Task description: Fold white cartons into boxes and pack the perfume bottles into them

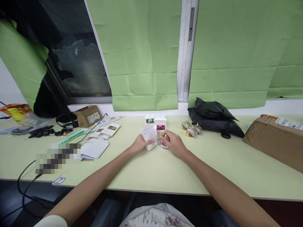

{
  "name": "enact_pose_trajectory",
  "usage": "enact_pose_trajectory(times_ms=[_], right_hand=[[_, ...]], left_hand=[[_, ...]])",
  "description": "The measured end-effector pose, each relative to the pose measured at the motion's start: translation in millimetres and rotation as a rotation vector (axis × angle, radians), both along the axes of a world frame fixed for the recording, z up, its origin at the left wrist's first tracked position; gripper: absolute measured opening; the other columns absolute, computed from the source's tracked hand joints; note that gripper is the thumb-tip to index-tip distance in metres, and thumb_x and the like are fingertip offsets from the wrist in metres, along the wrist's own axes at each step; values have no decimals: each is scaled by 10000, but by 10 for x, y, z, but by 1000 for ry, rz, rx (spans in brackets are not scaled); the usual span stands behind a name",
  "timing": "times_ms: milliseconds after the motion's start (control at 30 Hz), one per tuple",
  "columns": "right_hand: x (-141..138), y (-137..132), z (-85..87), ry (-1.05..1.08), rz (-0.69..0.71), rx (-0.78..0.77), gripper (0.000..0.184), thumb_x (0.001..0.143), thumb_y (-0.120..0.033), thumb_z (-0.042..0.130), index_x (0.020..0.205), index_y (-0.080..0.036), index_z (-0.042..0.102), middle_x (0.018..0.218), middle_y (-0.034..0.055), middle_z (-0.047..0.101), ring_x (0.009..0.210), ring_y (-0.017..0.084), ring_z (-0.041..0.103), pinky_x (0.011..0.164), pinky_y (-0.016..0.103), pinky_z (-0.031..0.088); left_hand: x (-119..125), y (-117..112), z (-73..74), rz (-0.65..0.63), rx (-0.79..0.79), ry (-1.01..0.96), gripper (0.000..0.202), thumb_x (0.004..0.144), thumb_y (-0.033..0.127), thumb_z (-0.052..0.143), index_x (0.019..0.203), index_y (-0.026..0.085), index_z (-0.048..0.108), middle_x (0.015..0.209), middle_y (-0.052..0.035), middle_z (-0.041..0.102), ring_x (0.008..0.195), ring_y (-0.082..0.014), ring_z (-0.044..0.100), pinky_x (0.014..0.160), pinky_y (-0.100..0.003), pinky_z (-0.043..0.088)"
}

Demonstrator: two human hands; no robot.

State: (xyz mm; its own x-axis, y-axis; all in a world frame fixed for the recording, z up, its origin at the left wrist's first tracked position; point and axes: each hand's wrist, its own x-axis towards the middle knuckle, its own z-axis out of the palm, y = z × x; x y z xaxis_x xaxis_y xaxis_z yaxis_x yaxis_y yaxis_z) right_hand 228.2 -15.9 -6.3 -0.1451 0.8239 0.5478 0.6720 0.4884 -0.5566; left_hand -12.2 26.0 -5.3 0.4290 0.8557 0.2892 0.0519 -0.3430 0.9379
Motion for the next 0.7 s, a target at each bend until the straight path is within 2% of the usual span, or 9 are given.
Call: enact_pose_trajectory(times_ms=[167,333,467,700], right_hand=[[-12,-23,19,57,89,-45,269,1002,-470,541,1114,-257,662,692,-39,588,639,163,526,617,279,382],[-12,-27,21,102,142,-86,298,1005,-431,516,1191,-243,654,734,-24,637,645,166,548,634,283,414],[-16,-28,22,120,167,-103,322,1003,-455,514,1191,-233,653,733,-19,628,641,167,544,633,290,422],[-52,-43,37,152,201,-138,342,983,-489,548,1195,-238,640,716,-38,559,620,154,496,594,282,390]], left_hand=[[18,-47,20,-138,13,43,702,733,447,890,1305,141,621,1286,-153,708,1174,-303,668,1029,-441,522],[-19,-11,-57,-81,23,83,885,694,417,910,1438,207,479,1345,-122,638,1133,-268,652,959,-393,541],[-43,13,-91,-73,23,82,872,692,414,906,1429,242,474,1347,-101,615,1092,-245,649,934,-378,549],[-16,-60,-47,-115,1,50,881,682,420,926,1425,252,482,1376,-121,586,1088,-240,652,902,-377,570]])
